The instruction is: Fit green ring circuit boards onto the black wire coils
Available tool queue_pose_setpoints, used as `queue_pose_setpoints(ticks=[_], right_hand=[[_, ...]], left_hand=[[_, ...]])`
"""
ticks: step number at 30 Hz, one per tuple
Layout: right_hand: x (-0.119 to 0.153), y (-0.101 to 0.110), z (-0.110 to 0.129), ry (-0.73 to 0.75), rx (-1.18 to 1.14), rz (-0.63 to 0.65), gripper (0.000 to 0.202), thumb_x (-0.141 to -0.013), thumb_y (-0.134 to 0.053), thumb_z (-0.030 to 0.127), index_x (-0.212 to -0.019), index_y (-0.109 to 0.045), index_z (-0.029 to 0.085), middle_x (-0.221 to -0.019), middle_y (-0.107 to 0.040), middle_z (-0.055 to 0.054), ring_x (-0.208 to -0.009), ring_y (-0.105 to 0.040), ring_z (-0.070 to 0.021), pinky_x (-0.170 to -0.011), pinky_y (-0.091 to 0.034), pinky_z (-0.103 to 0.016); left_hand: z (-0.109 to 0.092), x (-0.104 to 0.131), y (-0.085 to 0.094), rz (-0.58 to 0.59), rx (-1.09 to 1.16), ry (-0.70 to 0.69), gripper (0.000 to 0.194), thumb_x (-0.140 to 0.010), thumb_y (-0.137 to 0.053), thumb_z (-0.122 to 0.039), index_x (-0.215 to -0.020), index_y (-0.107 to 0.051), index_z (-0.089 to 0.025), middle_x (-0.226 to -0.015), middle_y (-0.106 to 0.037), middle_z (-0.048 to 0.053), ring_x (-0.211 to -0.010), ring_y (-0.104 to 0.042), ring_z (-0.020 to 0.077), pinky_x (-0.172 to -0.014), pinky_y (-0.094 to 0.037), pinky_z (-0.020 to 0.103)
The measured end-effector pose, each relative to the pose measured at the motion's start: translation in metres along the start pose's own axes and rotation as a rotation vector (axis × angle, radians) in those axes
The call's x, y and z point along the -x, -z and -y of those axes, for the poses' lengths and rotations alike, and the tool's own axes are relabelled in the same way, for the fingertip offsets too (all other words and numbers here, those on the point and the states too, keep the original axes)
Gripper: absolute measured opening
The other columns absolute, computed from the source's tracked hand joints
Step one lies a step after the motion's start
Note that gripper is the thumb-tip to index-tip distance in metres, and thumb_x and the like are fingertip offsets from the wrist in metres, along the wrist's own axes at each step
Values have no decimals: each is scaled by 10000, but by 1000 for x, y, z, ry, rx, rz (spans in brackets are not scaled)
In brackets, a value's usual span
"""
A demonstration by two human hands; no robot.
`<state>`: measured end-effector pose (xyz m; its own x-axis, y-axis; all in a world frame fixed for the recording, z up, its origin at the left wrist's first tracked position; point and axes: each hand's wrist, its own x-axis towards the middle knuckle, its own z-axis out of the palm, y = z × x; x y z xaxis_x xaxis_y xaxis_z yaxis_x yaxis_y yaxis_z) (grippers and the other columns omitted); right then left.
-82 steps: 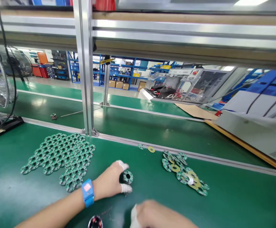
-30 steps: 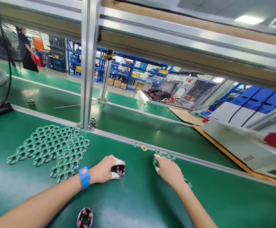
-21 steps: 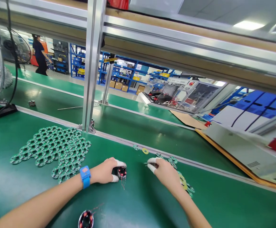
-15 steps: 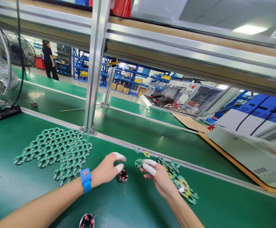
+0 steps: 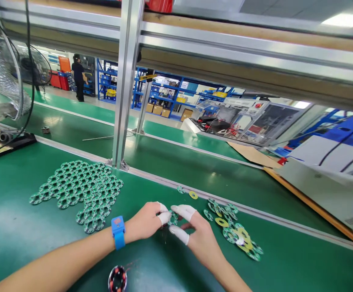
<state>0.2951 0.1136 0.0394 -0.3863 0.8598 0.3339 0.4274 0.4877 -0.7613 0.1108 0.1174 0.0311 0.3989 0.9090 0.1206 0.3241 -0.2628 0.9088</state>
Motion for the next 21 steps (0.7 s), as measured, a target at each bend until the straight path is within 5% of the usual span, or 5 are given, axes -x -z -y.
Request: queue_pose_setpoints(ticks=[4,7,10,21], right_hand=[[0,7,-8,104,246,-49,288,-760,-619,343,-1011,-682,217,-976,-645,-98,-733,-595,-220,-576,-539,-321],[-7,12,-20,20,322,-93,292,-747,-584,374,-951,-693,197,-893,-657,-93,-637,-586,-204,-532,-525,-316],[-13,13,-29,-95,245,-88,290,-722,-556,393,-861,-703,186,-738,-646,-66,-599,-584,-206,-490,-513,-298],[-16,-4,-29,-267,-167,73,341,-686,-649,450,-865,-721,169,-871,-681,-101,-780,-625,-268,-600,-573,-353]], left_hand=[[2,1,-1,-53,-78,-30,266,-859,-428,-307,-697,-574,-156,-713,-565,-2,-720,-509,137,-679,-389,247],[10,3,-2,-180,-312,-14,363,-715,-649,-469,-906,-615,-162,-950,-582,52,-912,-494,215,-811,-392,323],[20,4,-6,-111,-529,35,596,-524,-772,-558,-951,-618,-171,-993,-559,75,-929,-475,260,-790,-397,362],[30,2,-11,-63,-656,12,497,-607,-724,-594,-863,-630,-177,-909,-570,51,-890,-479,235,-721,-368,331]])
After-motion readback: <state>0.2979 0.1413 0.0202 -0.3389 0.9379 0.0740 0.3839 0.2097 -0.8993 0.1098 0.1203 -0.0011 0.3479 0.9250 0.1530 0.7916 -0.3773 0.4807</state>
